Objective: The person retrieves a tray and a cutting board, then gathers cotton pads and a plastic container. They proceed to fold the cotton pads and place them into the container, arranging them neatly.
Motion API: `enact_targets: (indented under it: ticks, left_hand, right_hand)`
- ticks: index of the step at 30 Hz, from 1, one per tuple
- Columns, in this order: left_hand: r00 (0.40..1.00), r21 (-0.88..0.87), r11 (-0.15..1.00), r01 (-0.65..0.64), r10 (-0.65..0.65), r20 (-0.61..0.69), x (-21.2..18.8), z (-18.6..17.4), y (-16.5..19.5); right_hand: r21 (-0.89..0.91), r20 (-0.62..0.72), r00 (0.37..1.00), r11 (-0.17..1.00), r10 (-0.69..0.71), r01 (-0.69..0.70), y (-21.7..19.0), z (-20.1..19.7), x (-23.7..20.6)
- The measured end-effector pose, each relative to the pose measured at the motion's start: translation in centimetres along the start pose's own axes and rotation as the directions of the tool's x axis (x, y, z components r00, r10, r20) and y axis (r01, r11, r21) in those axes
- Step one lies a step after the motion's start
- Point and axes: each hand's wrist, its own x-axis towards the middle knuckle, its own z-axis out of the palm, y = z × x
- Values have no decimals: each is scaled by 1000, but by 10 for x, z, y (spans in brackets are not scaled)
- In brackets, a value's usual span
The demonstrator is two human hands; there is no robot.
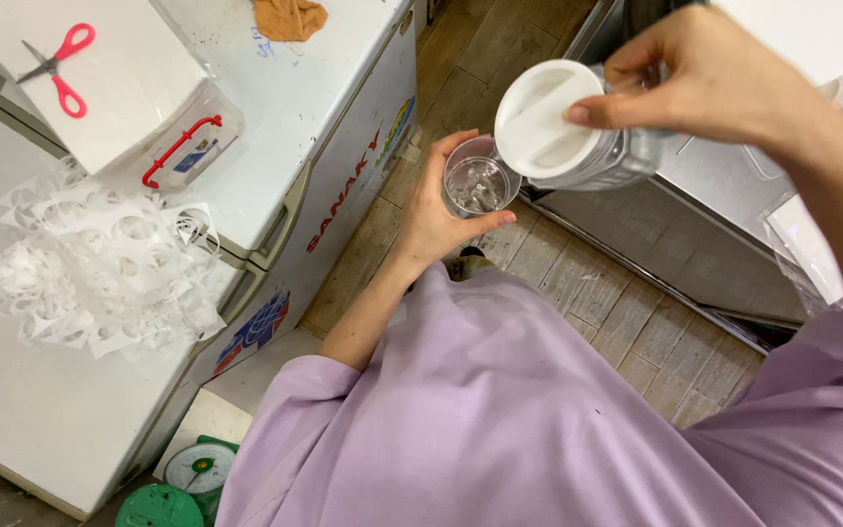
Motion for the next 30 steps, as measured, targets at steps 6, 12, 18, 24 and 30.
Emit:
enact_targets:
  ticks: [6,12,18,24,30]
  left_hand:
    - [997,-9,998,64,-63,38,11,-11,6]
    - [988,271,954,-131,102,117,59,-20,31]
    - [917,250,907,-339,259,304,162,19,57]
    - [771,179,824,-538,395,499,291,134,9]
    - [793,210,854,-476,313,523,418,255,-104]
  right_hand:
    - [487,-144,989,872,23,51,83,53,-23]
    - [729,-294,901,685,318,-4,150,154,-69]
    - [817,-345,769,575,538,-35,207,235,-98]
    - [884,-287,532,434,797,-175,228,283,-135]
    - [962,-232,235,258,944,-85,220,321,-180]
